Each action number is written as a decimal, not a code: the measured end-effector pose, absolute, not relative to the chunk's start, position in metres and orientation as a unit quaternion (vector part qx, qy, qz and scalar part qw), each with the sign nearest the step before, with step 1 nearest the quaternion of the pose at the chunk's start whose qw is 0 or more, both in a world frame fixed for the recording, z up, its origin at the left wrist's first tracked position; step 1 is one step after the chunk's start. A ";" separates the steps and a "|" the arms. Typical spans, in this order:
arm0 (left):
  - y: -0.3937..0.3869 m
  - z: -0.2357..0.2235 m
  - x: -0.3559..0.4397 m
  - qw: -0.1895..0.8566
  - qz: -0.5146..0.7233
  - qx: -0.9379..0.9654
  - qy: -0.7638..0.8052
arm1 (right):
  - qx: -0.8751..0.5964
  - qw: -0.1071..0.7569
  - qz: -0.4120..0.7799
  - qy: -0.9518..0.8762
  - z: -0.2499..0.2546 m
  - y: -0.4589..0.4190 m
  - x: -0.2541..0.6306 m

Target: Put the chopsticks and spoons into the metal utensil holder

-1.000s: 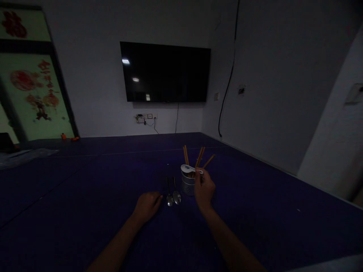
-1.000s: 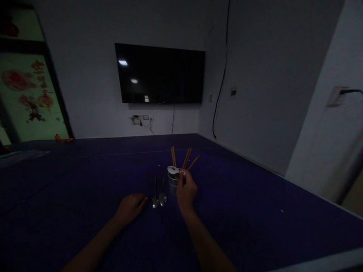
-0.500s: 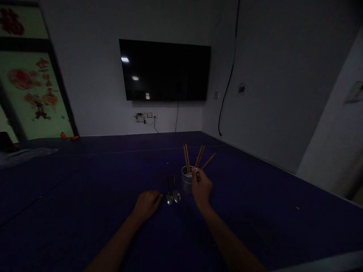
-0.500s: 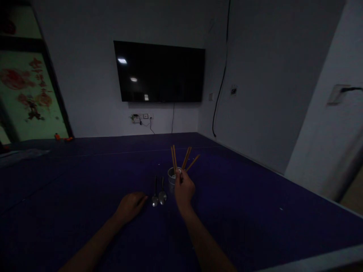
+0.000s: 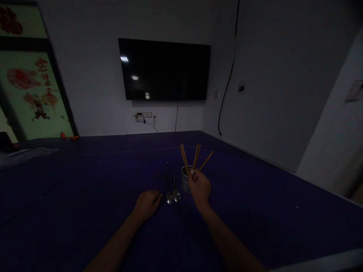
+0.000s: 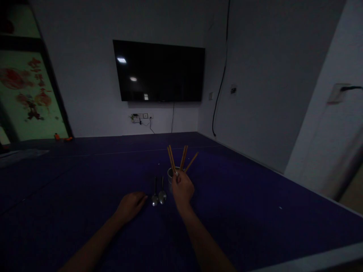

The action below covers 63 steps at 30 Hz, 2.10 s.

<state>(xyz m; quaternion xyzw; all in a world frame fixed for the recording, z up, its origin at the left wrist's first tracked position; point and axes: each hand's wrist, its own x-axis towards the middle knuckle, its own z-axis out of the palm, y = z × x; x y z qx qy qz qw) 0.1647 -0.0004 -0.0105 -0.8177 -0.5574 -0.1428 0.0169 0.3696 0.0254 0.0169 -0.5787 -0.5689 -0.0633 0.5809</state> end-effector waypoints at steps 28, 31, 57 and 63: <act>-0.001 -0.009 0.166 0.032 -0.132 -0.815 -0.563 | -0.469 0.293 -0.086 -0.829 -0.006 0.010 0.331; 0.000 -0.010 0.166 0.031 -0.133 -0.818 -0.559 | -0.502 0.248 -0.095 -0.823 -0.010 0.008 0.328; 0.001 -0.013 0.166 0.038 -0.154 -0.820 -0.551 | -0.587 0.145 0.002 -0.797 -0.006 0.003 0.319; 0.001 -0.014 0.167 0.043 -0.159 -0.819 -0.550 | -0.596 0.168 0.008 -0.785 -0.008 0.003 0.315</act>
